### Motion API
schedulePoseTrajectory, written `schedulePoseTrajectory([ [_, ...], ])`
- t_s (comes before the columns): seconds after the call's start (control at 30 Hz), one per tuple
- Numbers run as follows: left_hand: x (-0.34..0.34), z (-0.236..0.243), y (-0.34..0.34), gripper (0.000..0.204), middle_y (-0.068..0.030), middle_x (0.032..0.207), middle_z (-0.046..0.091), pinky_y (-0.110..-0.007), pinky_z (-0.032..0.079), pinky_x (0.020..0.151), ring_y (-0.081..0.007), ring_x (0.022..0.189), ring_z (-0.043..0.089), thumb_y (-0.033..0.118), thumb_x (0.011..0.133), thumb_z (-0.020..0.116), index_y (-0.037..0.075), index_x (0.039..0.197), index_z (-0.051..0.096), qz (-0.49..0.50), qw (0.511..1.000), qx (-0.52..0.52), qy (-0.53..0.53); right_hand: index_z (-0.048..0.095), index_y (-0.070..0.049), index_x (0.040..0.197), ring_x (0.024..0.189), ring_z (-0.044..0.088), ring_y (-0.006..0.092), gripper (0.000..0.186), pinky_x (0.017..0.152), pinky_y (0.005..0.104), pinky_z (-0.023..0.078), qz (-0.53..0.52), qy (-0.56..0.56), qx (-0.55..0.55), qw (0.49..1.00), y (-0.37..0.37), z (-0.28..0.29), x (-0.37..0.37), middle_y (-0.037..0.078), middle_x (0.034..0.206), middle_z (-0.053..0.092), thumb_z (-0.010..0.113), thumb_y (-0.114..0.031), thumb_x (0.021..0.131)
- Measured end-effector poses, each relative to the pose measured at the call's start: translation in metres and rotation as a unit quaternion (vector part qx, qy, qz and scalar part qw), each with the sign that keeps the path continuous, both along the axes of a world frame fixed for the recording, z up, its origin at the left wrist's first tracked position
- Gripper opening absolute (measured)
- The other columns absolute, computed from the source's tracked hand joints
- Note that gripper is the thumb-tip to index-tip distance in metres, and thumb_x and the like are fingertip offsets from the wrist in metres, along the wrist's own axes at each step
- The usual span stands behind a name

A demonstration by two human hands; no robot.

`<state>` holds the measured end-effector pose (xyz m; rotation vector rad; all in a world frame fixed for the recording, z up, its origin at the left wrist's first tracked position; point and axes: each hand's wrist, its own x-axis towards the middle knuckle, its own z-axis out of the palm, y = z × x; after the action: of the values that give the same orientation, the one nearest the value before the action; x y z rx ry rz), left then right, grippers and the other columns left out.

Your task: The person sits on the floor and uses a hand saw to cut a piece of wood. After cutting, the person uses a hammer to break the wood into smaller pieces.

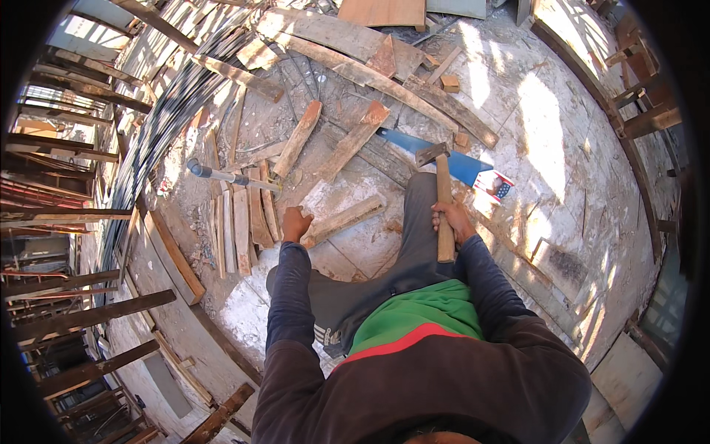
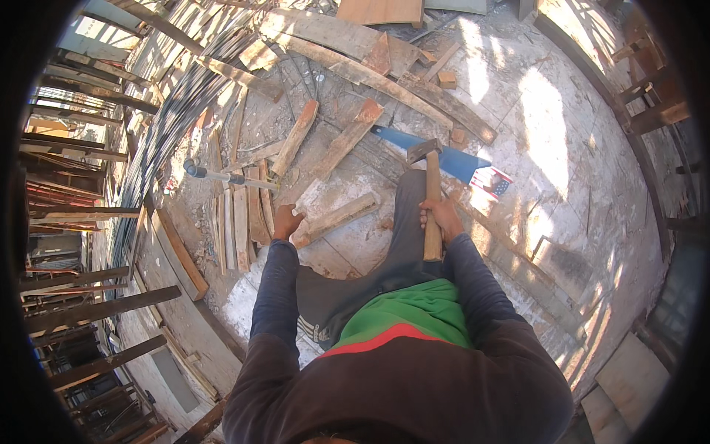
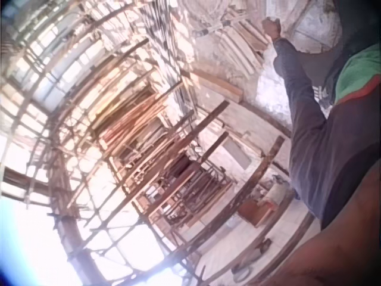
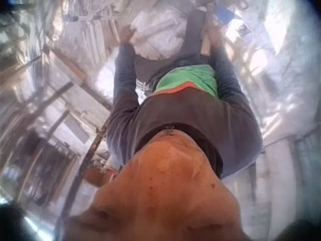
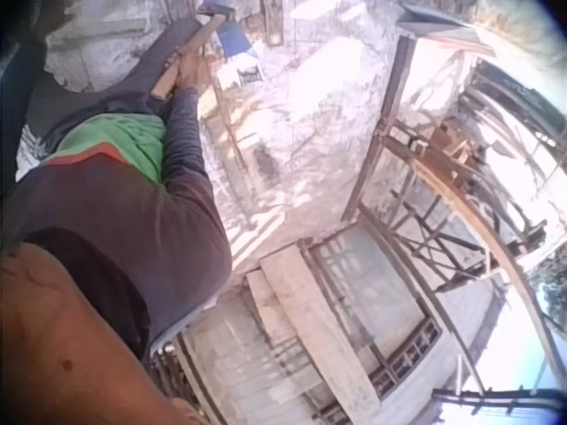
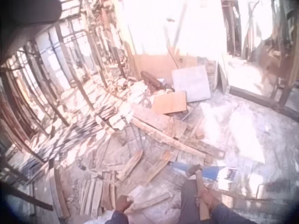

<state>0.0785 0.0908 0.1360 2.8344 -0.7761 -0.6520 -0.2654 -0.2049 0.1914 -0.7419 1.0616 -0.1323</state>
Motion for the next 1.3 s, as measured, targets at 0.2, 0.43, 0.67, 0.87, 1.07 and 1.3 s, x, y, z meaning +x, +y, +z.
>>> schedulePoseTrajectory([
  [0.2, 0.009, -0.087, -0.097, 0.088, -0.0336, 0.124, 0.06, -0.041, 0.047, 0.097, -0.0382, 0.117, 0.061, 0.042, 0.084, 0.076, -0.021, 0.135, 0.041, 0.286, 0.916, -0.241, 0.145, 0.05, -0.005, 0.092, 0.05, 0.055, 0.0146, 0.018, 0.045, 0.0309, 0.049, 0.016, 0.025, -0.014, 0.999, -0.002, 0.022, 0.003, 0.004, 0.066, 0.055, 0.067, -0.009, 0.087],
  [0.43, 0.024, -0.132, -0.145, 0.044, -0.0167, 0.098, 0.065, -0.036, 0.054, 0.06, -0.025, 0.08, 0.068, 0.022, 0.086, 0.076, -0.006, 0.112, 0.054, 0.537, 0.7, -0.381, 0.276, 0.051, -0.006, 0.098, 0.05, 0.056, 0.0147, 0.021, 0.045, 0.0304, 0.049, 0.033, 0.067, 0.013, 0.997, -0.016, 0.018, 0.002, 0.004, 0.067, 0.056, 0.068, -0.01, 0.087],
  [0.67, 0.026, -0.05, -0.162, 0.03, -0.011, 0.101, 0.066, -0.039, 0.059, 0.071, -0.0241, 0.084, 0.067, 0.006, 0.09, 0.068, 0.001, 0.118, 0.056, 0.377, 0.712, -0.557, 0.205, 0.05, -0.006, 0.1, 0.05, 0.055, 0.0142, 0.023, 0.044, 0.0296, 0.048, 0.021, 0.063, 0.018, 0.998, -0.013, 0.034, 0.018, 0.003, 0.067, 0.056, 0.068, -0.014, 0.089],
  [0.87, 0.021, 0.119, -0.135, 0.031, -0.0173, 0.099, 0.068, -0.036, 0.05, 0.082, -0.0239, 0.091, 0.066, 0.014, 0.092, 0.068, -0.002, 0.117, 0.058, 0.101, 0.863, -0.492, -0.056, 0.049, -0.004, 0.104, 0.051, 0.054, 0.0137, 0.027, 0.045, 0.0293, 0.048, -0.001, 0.046, 0.032, 0.998, -0.007, 0.031, 0.012, 0.003, 0.067, 0.056, 0.068, -0.017, 0.089],
  [1.07, 0.047, 0.158, -0.061, 0.036, -0.0234, 0.102, 0.067, -0.044, 0.05, 0.081, -0.0394, 0.094, 0.066, 0.013, 0.087, 0.07, 0.001, 0.118, 0.058, -0.026, 0.917, -0.369, -0.152, 0.05, -0.004, 0.11, 0.052, 0.055, 0.0129, 0.03, 0.047, 0.0285, 0.048, 0.096, -0.043, -0.085, 0.991, 0.016, 0.048, 0.03, 0.003, 0.069, 0.056, 0.068, -0.015, 0.089],
  [1.3, 0.056, 0.141, -0.051, 0.041, -0.0258, 0.098, 0.065, -0.051, 0.048, 0.081, -0.0455, 0.097, 0.062, 0.017, 0.079, 0.074, 0.003, 0.113, 0.056, -0.085, 0.973, -0.185, -0.11, 0.049, 0.003, 0.112, 0.051, 0.06, 0.0175, 0.034, 0.047, 0.0312, 0.049, 0.143, -0.122, -0.257, 0.948, 0.082, 0.046, 0.126, 0.009, 0.074, 0.061, 0.067, -0.016, 0.09],
])
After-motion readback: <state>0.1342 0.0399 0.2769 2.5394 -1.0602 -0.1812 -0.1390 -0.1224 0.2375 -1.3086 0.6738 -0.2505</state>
